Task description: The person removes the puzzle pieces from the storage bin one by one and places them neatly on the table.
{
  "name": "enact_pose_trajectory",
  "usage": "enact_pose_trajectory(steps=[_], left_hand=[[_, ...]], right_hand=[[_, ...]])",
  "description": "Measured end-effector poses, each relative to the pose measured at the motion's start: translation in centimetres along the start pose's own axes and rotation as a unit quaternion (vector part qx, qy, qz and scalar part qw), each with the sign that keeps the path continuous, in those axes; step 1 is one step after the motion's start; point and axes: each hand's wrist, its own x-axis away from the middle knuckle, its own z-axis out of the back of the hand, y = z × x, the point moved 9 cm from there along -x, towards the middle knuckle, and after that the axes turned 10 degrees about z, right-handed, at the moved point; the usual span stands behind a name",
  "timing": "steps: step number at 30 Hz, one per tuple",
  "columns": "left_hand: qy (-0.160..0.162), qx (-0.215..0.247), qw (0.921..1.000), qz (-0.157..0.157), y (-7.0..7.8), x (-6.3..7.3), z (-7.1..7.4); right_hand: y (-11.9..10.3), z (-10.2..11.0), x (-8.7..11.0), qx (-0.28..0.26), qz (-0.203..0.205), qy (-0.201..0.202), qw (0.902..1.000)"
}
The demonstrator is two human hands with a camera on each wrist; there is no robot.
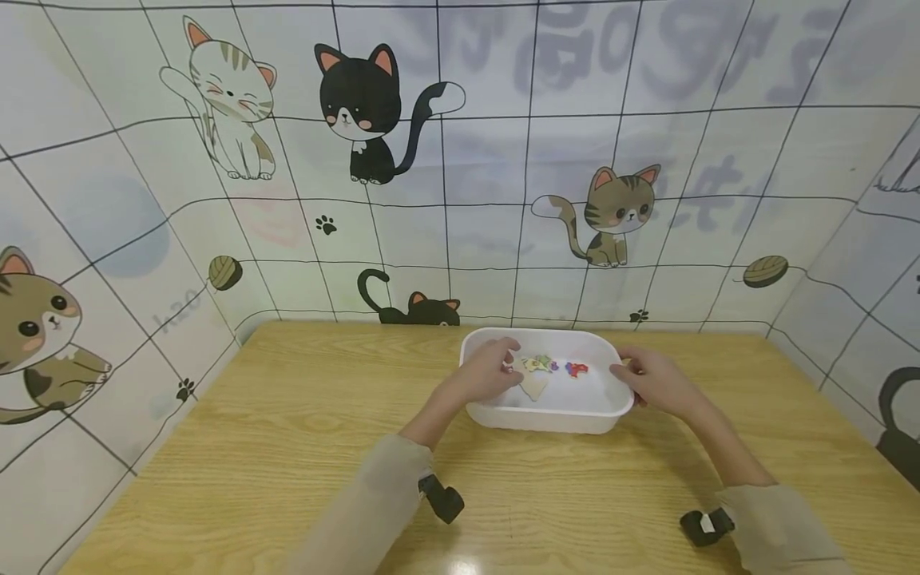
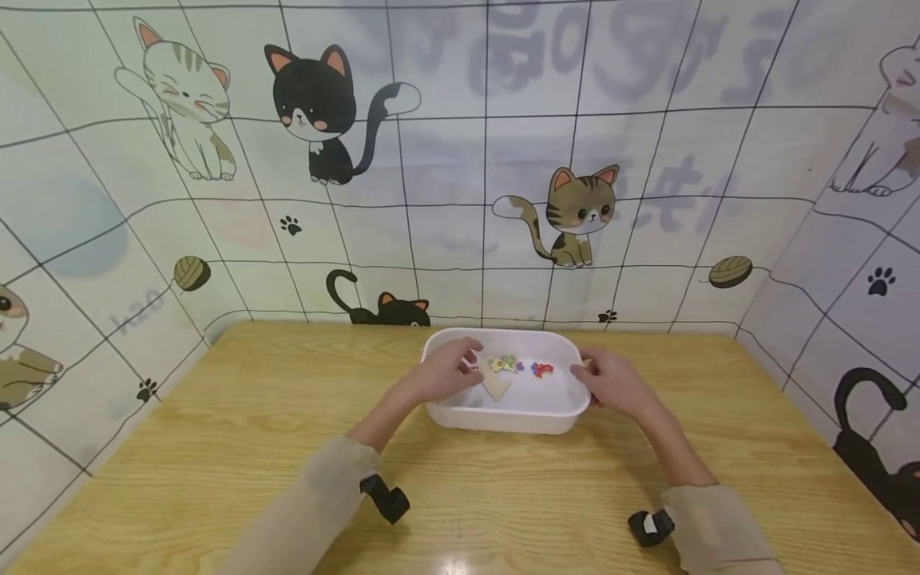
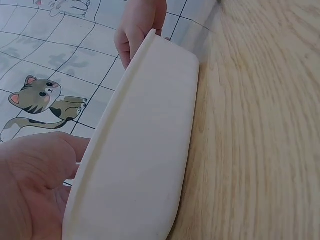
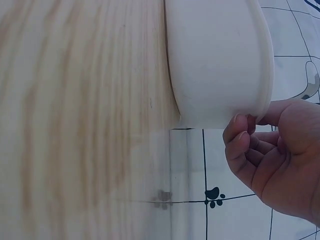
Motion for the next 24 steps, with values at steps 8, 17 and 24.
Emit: enact_pose_trajectory(steps=[8,17,24], left_hand=[[-0.013,0.008,0.9995,0.028,-0.1,-1.3,-0.8],[0.0,0.012,0.9986,0.052,-0.3,-2.2,-1.4],[0.029,-0.037,0.9958,0.078,-0.7,-2.7,-1.6]], right_hand=[[-0.3,0.1,0.0,0.005,0.002,0.0,1.0],[-0.6,0.1,0.0,-0.001,0.013,0.0,0.9999],[-0.3,0.0,0.0,0.006,0.007,0.002,1.0]])
